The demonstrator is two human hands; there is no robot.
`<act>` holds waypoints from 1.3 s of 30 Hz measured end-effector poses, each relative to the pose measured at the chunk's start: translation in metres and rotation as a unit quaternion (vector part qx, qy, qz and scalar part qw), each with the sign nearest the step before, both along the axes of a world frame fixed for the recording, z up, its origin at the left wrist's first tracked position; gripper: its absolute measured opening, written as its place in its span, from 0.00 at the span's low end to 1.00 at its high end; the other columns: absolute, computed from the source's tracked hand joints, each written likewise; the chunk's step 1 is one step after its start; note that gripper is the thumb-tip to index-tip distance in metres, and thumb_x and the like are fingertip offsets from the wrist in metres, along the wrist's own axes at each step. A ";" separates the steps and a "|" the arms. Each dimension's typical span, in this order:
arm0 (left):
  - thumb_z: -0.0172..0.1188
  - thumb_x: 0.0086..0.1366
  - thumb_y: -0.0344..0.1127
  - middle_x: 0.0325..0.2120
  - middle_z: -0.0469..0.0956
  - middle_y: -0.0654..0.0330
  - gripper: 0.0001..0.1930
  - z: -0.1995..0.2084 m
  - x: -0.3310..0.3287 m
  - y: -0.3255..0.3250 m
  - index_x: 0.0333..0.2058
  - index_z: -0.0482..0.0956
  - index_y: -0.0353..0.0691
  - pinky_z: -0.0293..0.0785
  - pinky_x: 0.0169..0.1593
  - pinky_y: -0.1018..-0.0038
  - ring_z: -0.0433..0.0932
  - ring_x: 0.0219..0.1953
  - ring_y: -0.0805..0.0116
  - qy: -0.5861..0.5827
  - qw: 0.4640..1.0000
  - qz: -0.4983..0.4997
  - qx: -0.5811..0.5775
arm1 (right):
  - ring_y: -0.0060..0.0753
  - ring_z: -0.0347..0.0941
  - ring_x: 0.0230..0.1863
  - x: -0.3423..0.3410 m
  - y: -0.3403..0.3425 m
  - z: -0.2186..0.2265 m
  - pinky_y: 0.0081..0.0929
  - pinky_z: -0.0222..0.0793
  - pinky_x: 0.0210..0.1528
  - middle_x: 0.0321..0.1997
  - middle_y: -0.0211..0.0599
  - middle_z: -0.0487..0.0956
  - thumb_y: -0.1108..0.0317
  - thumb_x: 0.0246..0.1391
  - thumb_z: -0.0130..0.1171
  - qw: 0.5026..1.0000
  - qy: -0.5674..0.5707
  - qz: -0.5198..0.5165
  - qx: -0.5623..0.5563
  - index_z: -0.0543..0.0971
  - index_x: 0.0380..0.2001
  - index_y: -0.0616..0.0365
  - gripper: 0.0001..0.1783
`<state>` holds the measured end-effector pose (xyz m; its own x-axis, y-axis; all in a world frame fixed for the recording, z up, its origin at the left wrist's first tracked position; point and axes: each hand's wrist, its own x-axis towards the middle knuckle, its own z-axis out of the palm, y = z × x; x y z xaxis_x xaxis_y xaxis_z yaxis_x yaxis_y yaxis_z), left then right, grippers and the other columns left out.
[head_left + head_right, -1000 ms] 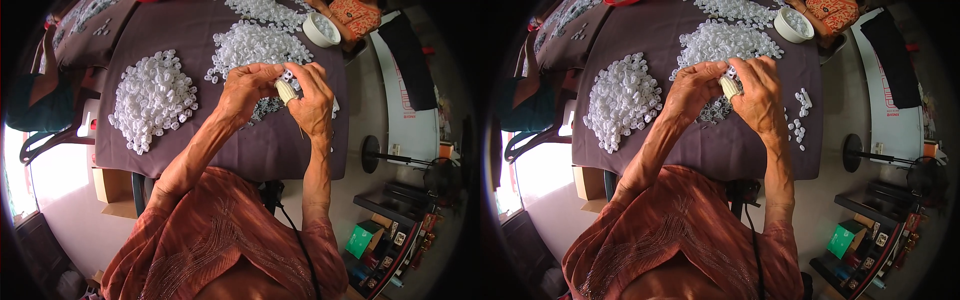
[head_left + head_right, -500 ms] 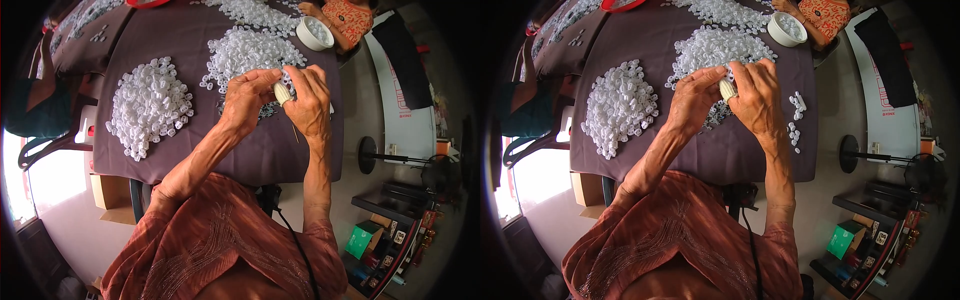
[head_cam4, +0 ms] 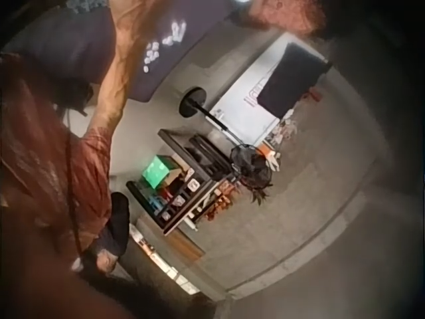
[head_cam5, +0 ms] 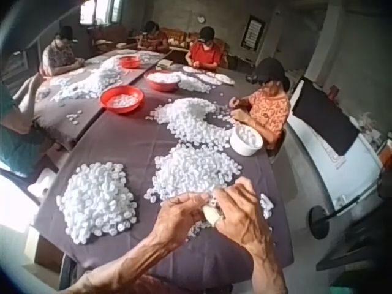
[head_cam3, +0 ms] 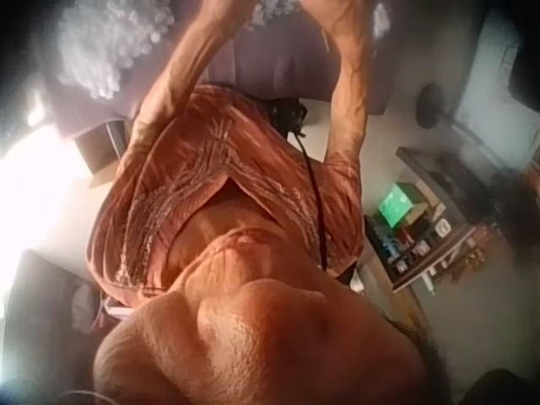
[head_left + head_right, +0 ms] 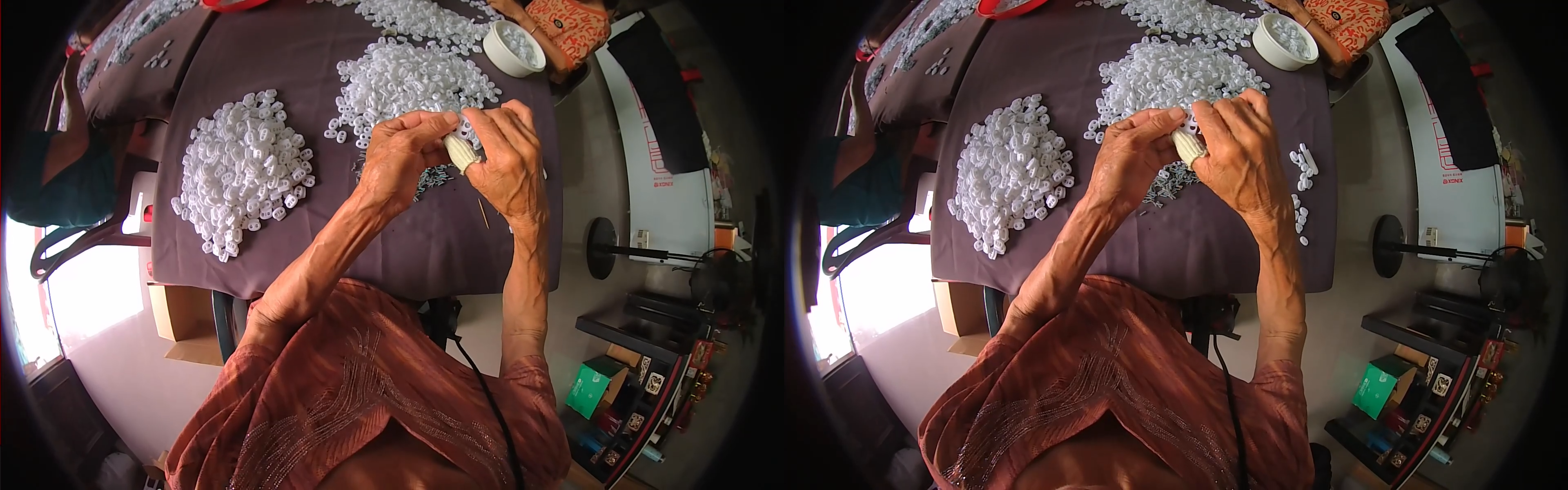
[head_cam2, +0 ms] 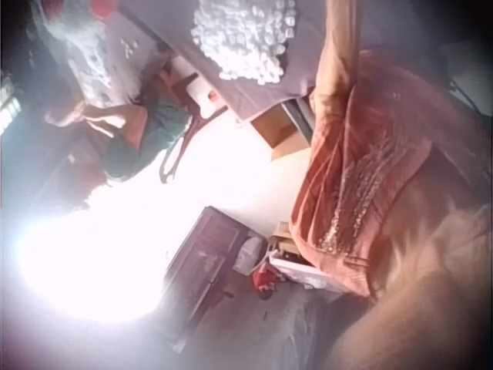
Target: The person assembles plastic cord locks by hand, picking up small components from the table and fitting them together before setting the completed pieces into a pile.
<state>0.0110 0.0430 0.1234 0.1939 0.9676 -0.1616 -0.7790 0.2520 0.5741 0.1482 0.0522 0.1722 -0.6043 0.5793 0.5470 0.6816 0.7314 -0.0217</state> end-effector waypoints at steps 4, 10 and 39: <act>0.58 0.53 0.30 0.24 0.75 0.57 0.07 -0.001 -0.001 0.000 0.28 0.75 0.31 0.74 0.35 0.72 0.75 0.26 0.69 0.002 1.000 0.006 0.006 | 0.43 0.68 0.32 0.000 0.002 -0.002 0.34 0.64 0.39 0.29 0.39 0.73 0.82 0.23 0.53 1.000 0.013 0.011 -0.009 0.73 0.33 0.65 0.23; 0.58 0.53 0.30 0.25 0.76 0.56 0.08 -0.003 -0.002 0.001 0.29 0.75 0.30 0.74 0.35 0.72 0.76 0.27 0.68 0.015 1.000 -0.003 0.020 | 0.44 0.68 0.32 0.001 0.005 -0.002 0.34 0.65 0.36 0.29 0.40 0.74 0.82 0.23 0.53 0.999 0.029 0.026 -0.012 0.73 0.31 0.66 0.21; 0.59 0.52 0.29 0.22 0.76 0.56 0.07 -0.009 -0.004 0.005 0.26 0.77 0.29 0.75 0.31 0.75 0.75 0.25 0.69 0.079 0.997 -0.017 0.020 | 0.43 0.68 0.28 0.009 0.010 -0.013 0.33 0.66 0.30 0.25 0.41 0.71 0.82 0.25 0.59 0.997 0.011 0.073 -0.017 0.72 0.31 0.66 0.21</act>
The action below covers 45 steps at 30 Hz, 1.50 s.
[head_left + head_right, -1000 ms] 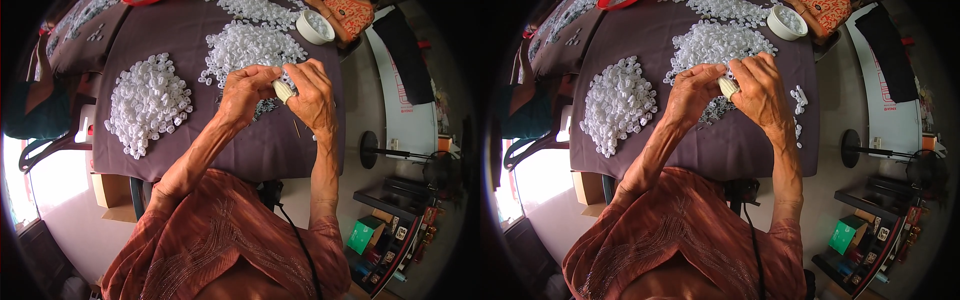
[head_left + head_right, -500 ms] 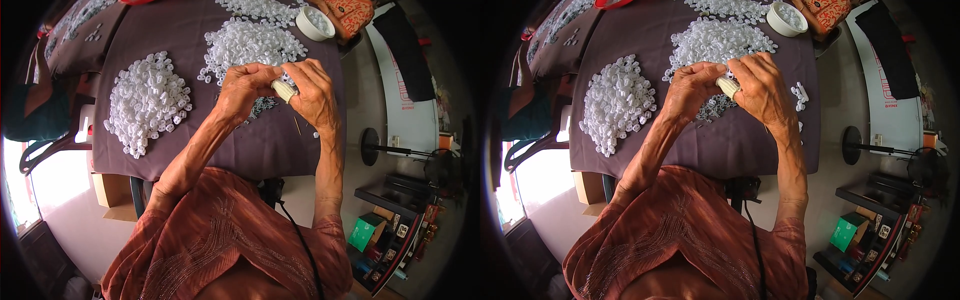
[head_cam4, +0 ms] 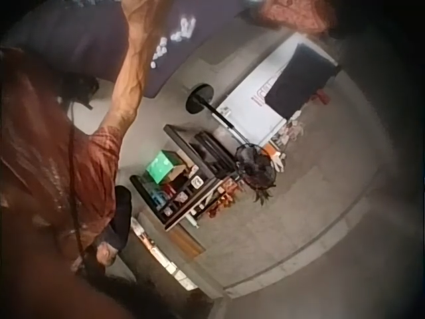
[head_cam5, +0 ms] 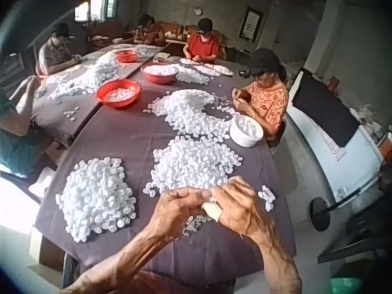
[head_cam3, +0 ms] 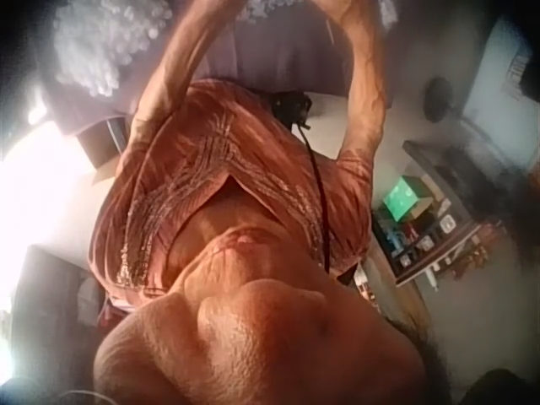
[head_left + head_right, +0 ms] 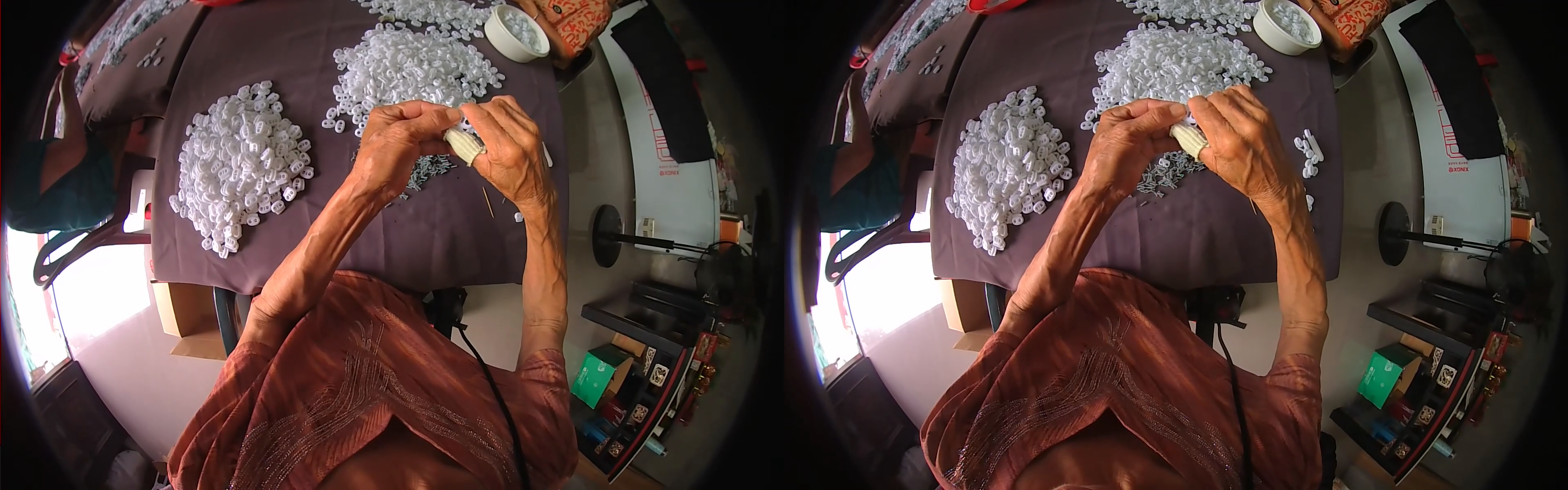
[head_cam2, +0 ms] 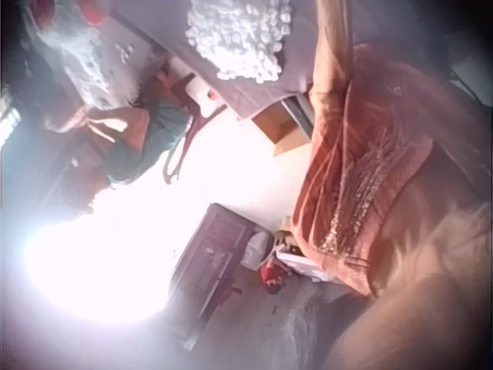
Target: The person assembles plastic cord locks by hand, picking up small components from the table and fitting them together before setting the completed pieces into a pile.
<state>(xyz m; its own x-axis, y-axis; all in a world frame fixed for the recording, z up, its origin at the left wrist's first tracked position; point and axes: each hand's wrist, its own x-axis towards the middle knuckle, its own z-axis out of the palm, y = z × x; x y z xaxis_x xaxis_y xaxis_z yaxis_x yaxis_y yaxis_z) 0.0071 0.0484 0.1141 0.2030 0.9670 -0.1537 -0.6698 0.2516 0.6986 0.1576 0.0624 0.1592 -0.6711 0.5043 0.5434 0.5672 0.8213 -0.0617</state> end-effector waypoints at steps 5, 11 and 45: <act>0.59 0.52 0.29 0.23 0.76 0.56 0.07 -0.004 0.000 0.001 0.27 0.77 0.29 0.75 0.32 0.74 0.75 0.26 0.68 -0.003 1.000 -0.004 0.000 | 0.41 0.68 0.27 0.004 0.004 -0.005 0.32 0.66 0.30 0.24 0.40 0.70 0.81 0.24 0.60 1.000 -0.007 0.006 0.007 0.72 0.31 0.67 0.20; 0.55 0.56 0.30 0.28 0.76 0.54 0.09 -0.007 0.000 0.001 0.31 0.75 0.28 0.73 0.41 0.68 0.76 0.32 0.63 0.021 0.999 -0.029 -0.001 | 0.40 0.67 0.26 0.007 0.009 -0.007 0.31 0.66 0.30 0.23 0.40 0.70 0.79 0.25 0.61 0.999 -0.015 0.032 0.003 0.72 0.30 0.68 0.20; 0.54 0.57 0.30 0.28 0.76 0.54 0.09 -0.017 0.006 0.003 0.32 0.74 0.28 0.74 0.39 0.69 0.77 0.31 0.63 0.025 0.998 -0.054 -0.008 | 0.38 0.67 0.28 0.017 0.013 -0.016 0.31 0.64 0.35 0.23 0.37 0.69 0.77 0.26 0.58 0.997 -0.064 0.045 0.009 0.71 0.26 0.64 0.15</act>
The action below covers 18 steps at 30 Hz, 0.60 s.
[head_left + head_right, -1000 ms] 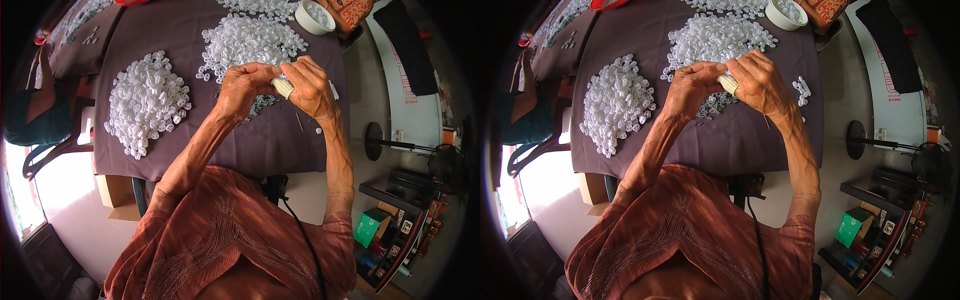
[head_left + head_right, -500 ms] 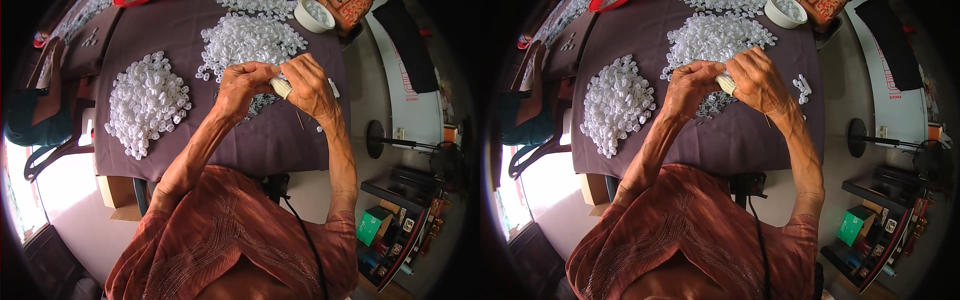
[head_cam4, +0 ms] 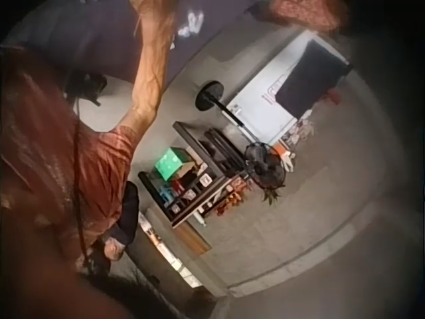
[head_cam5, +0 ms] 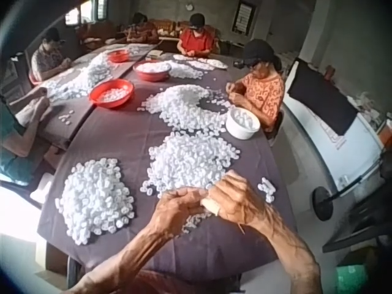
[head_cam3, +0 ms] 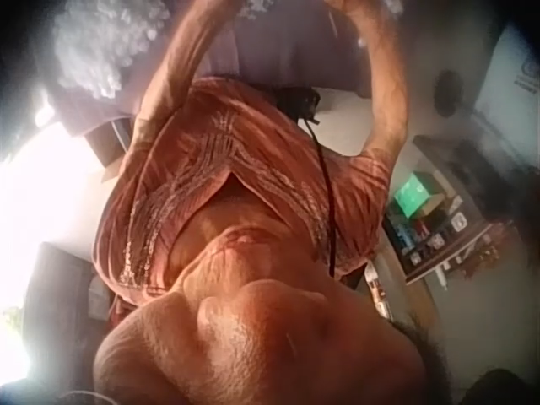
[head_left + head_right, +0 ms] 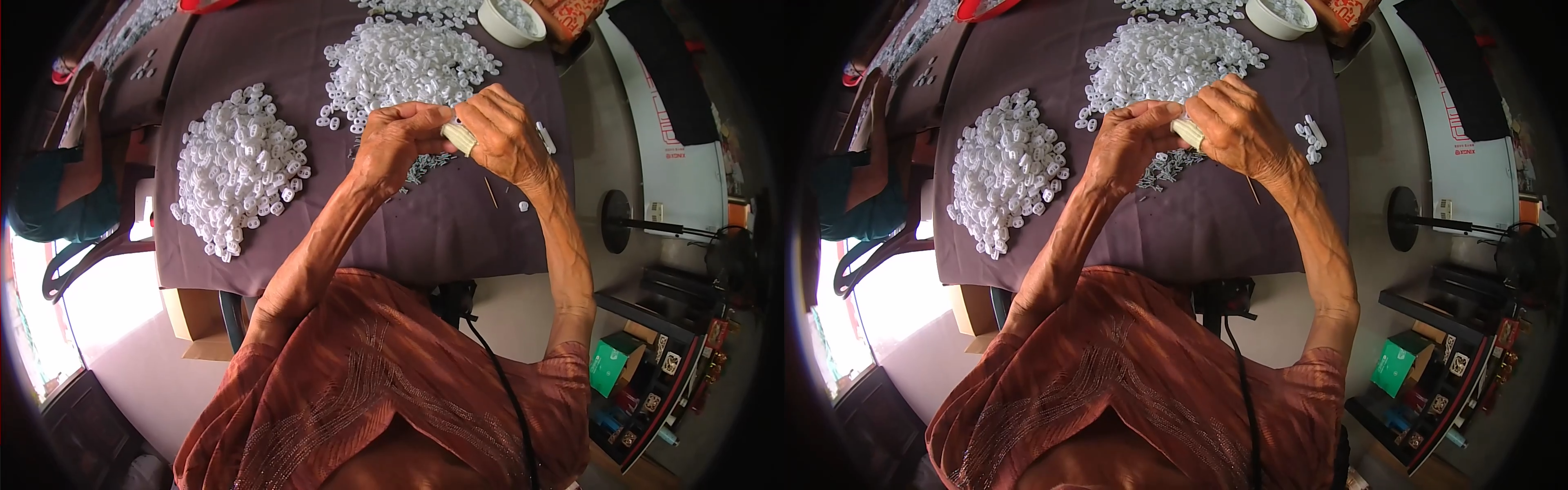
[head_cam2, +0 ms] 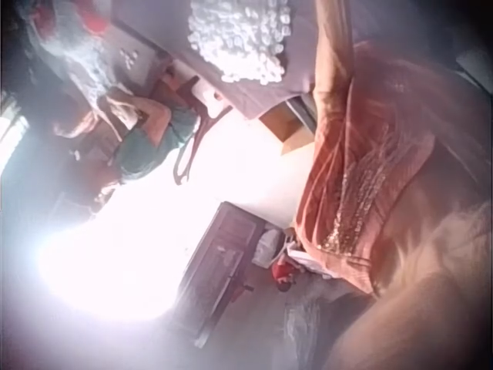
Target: The person assembles plastic cord locks by hand, picking up small components from the table and fitting them together before setting the completed pieces into a pile.
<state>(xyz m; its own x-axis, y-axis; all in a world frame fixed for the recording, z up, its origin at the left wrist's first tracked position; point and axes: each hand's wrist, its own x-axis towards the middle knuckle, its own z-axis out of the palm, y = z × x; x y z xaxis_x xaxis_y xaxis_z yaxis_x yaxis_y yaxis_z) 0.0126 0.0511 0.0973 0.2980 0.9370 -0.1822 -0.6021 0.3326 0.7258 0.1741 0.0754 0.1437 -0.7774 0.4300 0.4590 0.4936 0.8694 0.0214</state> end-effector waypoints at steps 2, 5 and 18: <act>0.54 0.57 0.31 0.28 0.76 0.53 0.09 -0.001 -0.002 0.001 0.32 0.74 0.28 0.74 0.38 0.69 0.77 0.31 0.62 -0.007 1.000 0.007 -0.009 | 0.38 0.68 0.28 -0.002 0.001 -0.001 0.31 0.65 0.35 0.23 0.37 0.70 0.76 0.29 0.59 1.000 0.005 -0.010 0.001 0.72 0.27 0.65 0.14; 0.54 0.58 0.31 0.28 0.76 0.52 0.10 -0.001 -0.004 0.001 0.33 0.73 0.28 0.75 0.36 0.70 0.77 0.30 0.62 -0.035 0.999 0.005 -0.026 | 0.40 0.71 0.31 -0.001 -0.005 0.000 0.29 0.66 0.33 0.29 0.39 0.75 0.75 0.37 0.57 0.987 0.114 -0.035 -0.105 0.73 0.31 0.64 0.13; 0.55 0.57 0.29 0.30 0.76 0.50 0.09 -0.002 -0.002 0.000 0.33 0.73 0.28 0.75 0.37 0.71 0.77 0.32 0.62 -0.034 0.999 -0.001 0.007 | 0.14 0.68 0.24 -0.004 -0.018 -0.003 0.14 0.60 0.27 0.21 0.28 0.75 0.70 0.47 0.49 0.836 0.312 -0.196 -0.406 0.75 0.31 0.61 0.09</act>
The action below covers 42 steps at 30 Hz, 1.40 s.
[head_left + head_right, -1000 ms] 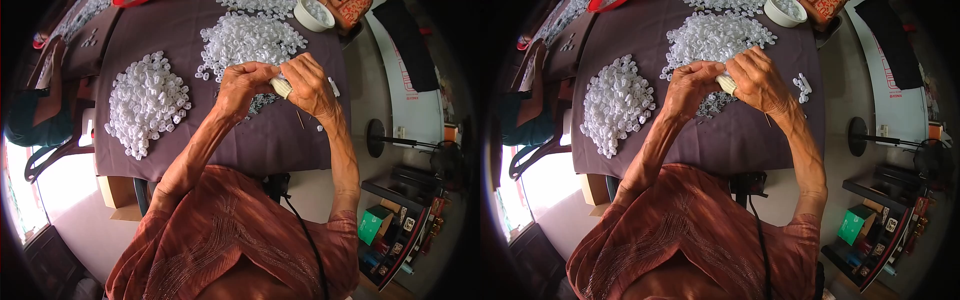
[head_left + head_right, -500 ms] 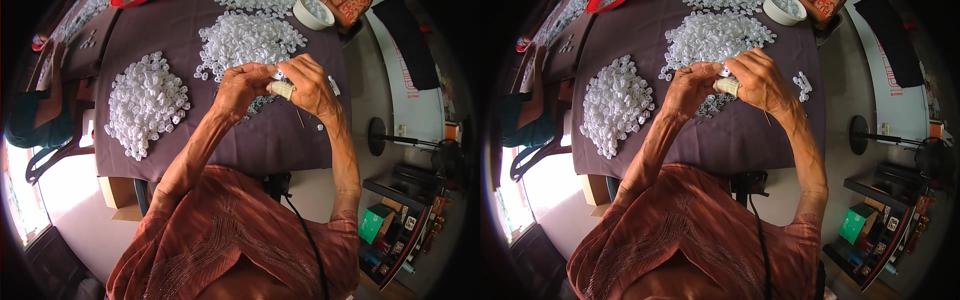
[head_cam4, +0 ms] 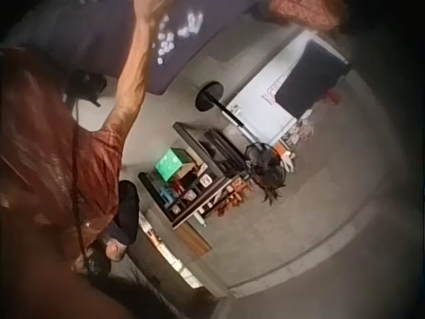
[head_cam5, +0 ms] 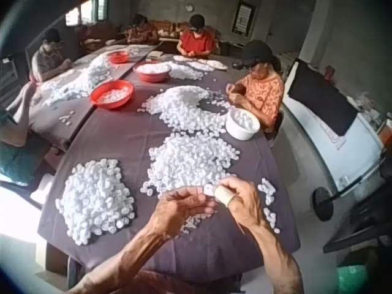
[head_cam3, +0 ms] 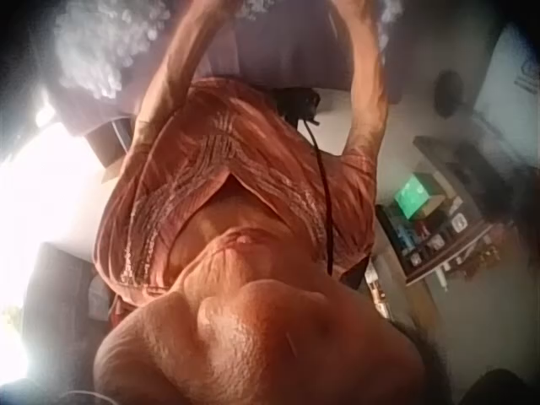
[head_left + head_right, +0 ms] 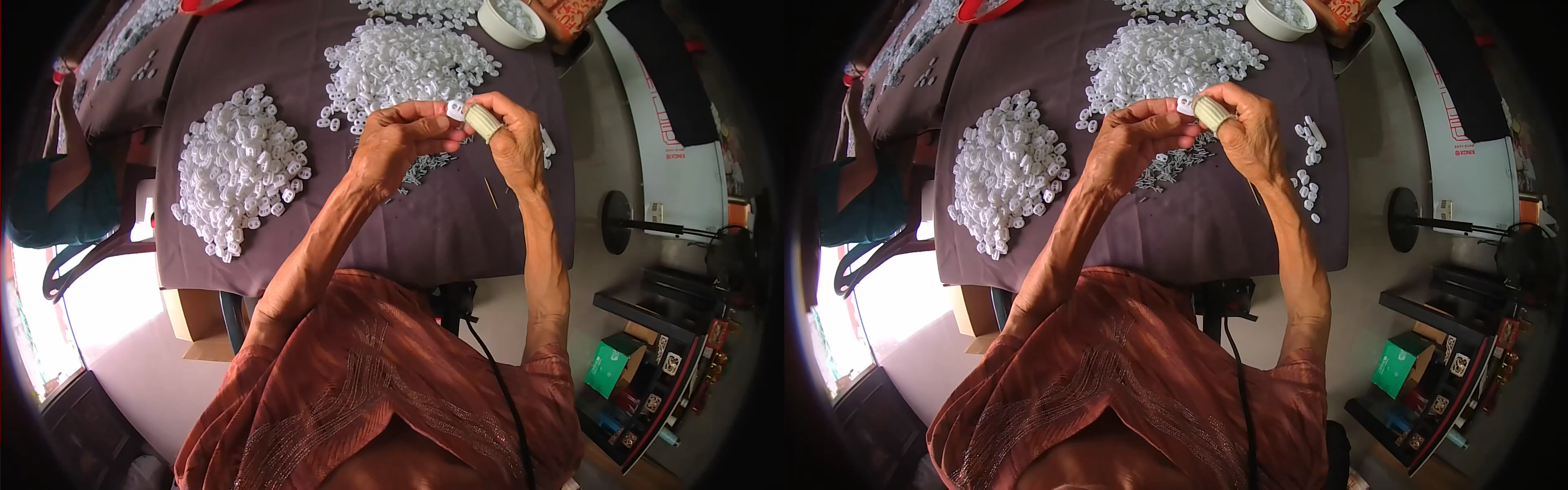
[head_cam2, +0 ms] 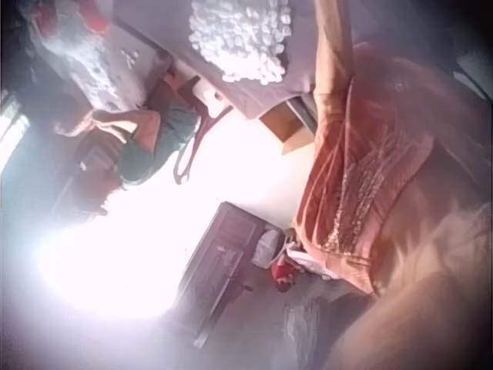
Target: The person assembles plastic cord locks by hand, picking up small components from the table and fitting them together before setting the completed pieces into a pile.
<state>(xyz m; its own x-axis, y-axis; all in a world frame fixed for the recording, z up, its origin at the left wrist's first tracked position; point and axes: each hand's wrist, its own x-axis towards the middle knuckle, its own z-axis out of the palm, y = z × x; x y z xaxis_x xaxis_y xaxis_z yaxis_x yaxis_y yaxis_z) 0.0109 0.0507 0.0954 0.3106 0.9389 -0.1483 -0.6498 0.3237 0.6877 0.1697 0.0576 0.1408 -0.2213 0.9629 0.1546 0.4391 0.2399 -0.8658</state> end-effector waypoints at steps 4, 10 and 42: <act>0.55 0.56 0.29 0.28 0.76 0.50 0.08 0.003 0.004 -0.003 0.31 0.73 0.29 0.75 0.37 0.72 0.77 0.31 0.64 0.029 0.999 -0.005 0.018 | 0.15 0.68 0.24 0.001 0.000 -0.007 0.14 0.61 0.27 0.21 0.29 0.74 0.69 0.47 0.50 1.000 -0.005 -0.020 0.018 0.75 0.30 0.62 0.09; 0.54 0.55 0.28 0.26 0.77 0.52 0.06 0.005 0.005 -0.003 0.29 0.73 0.29 0.75 0.36 0.72 0.77 0.29 0.66 0.062 0.998 0.010 0.012 | 0.16 0.69 0.25 -0.005 -0.003 -0.010 0.15 0.62 0.29 0.21 0.31 0.75 0.69 0.46 0.48 1.000 0.006 -0.026 -0.001 0.75 0.29 0.63 0.09; 0.52 0.54 0.24 0.27 0.76 0.52 0.04 0.004 -0.001 -0.004 0.29 0.72 0.30 0.75 0.35 0.71 0.77 0.29 0.65 0.018 1.000 -0.016 0.019 | 0.17 0.67 0.25 0.000 0.001 -0.008 0.15 0.61 0.30 0.21 0.31 0.73 0.66 0.44 0.48 0.997 0.056 0.013 -0.042 0.74 0.29 0.65 0.12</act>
